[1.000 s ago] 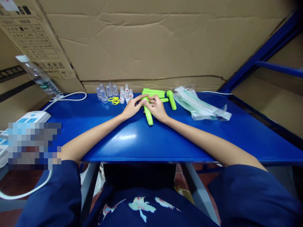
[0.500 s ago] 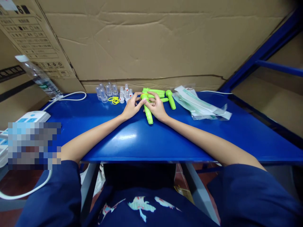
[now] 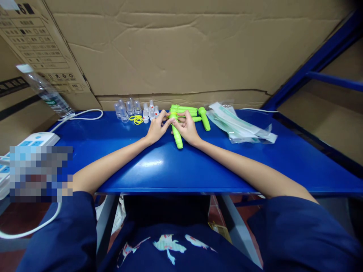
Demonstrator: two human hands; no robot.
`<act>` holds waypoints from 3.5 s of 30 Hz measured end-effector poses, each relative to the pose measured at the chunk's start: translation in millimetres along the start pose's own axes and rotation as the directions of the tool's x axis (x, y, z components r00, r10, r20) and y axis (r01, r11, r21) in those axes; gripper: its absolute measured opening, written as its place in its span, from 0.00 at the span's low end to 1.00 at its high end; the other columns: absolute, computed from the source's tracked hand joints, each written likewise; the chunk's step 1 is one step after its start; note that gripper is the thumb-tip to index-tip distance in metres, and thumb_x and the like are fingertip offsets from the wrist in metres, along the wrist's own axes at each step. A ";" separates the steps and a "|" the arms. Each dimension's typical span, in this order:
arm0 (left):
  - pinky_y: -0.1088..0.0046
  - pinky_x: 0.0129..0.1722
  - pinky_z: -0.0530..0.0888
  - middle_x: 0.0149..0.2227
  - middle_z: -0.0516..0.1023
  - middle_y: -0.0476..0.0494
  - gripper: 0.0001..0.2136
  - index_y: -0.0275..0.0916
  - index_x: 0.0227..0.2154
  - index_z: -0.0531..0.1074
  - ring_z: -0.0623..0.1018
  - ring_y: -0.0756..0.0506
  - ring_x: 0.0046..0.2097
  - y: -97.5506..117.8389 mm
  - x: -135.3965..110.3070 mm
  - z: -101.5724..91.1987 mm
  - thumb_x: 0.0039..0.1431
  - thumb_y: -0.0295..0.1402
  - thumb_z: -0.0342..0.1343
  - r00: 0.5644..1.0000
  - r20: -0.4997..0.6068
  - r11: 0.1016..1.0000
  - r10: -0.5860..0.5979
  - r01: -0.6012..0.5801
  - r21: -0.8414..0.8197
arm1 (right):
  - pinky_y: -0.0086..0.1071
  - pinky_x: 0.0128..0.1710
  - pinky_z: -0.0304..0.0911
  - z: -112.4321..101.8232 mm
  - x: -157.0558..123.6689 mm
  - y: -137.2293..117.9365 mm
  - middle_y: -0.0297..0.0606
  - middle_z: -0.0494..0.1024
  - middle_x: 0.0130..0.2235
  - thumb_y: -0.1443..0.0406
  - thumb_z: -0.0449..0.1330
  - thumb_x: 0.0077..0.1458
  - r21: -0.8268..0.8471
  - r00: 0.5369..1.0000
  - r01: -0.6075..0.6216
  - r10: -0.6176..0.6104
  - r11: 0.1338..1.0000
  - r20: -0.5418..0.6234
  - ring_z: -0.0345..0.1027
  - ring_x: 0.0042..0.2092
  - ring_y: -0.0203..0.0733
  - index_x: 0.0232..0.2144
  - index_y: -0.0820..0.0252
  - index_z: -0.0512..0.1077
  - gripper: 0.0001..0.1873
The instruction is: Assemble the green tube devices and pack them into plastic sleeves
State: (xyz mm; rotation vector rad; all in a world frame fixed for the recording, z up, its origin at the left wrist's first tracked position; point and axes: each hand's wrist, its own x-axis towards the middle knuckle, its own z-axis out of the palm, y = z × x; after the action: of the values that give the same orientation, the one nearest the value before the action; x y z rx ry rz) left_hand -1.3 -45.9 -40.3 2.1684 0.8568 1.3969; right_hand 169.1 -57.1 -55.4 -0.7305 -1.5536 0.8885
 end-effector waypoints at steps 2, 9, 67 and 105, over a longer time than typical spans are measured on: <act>0.63 0.42 0.80 0.52 0.84 0.32 0.24 0.41 0.41 0.68 0.86 0.37 0.50 0.7 -0.4 -0.3 0.67 0.60 0.51 1.000 -0.002 1.000 0.016 -0.016 0.019 | 0.35 0.26 0.79 0.1 0.0 0.0 0.41 0.81 0.47 0.40 0.68 0.54 0.004 1.000 0.002 -0.002 1.000 0.000 0.80 0.31 0.40 0.43 0.50 0.56 0.33; 0.68 0.34 0.77 0.45 0.86 0.36 0.21 0.40 0.41 0.71 0.86 0.42 0.37 1.0 -1.8 0.9 0.69 0.55 0.54 0.999 -0.045 0.993 0.026 -0.021 0.113 | 0.35 0.25 0.78 0.6 0.4 -0.5 0.37 0.80 0.40 0.39 0.69 0.52 0.008 0.999 -0.028 0.028 1.000 -0.028 0.79 0.29 0.41 0.40 0.50 0.55 0.34; 0.68 0.43 0.77 0.51 0.83 0.35 0.28 0.37 0.51 0.77 0.82 0.42 0.48 -6.1 5.2 -3.7 0.71 0.57 0.48 0.991 -0.130 1.000 -0.009 0.009 0.000 | 0.37 0.27 0.75 -2.7 -4.1 -17.4 0.36 0.82 0.32 0.40 0.66 0.56 -0.082 0.997 -0.016 0.010 0.997 -0.077 0.75 0.26 0.42 0.55 0.56 0.74 0.35; 0.67 0.48 0.76 0.49 0.84 0.36 0.30 0.37 0.47 0.82 0.82 0.43 0.49 -27.4 10.3 -9.1 0.63 0.61 0.57 1.000 -0.018 0.979 -0.020 0.016 -0.202 | 0.28 0.21 0.66 -9.8 2.3 -7.3 0.31 0.80 0.29 0.37 0.66 0.55 0.140 0.986 -0.123 0.106 0.982 0.128 0.70 0.22 0.34 0.52 0.56 0.64 0.37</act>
State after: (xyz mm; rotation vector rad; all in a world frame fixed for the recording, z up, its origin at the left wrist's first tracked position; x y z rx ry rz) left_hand -13.8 -18.8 -47.3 1.9922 0.7059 1.4325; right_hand 178.6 -57.5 -47.4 -0.6755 -1.5435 1.1386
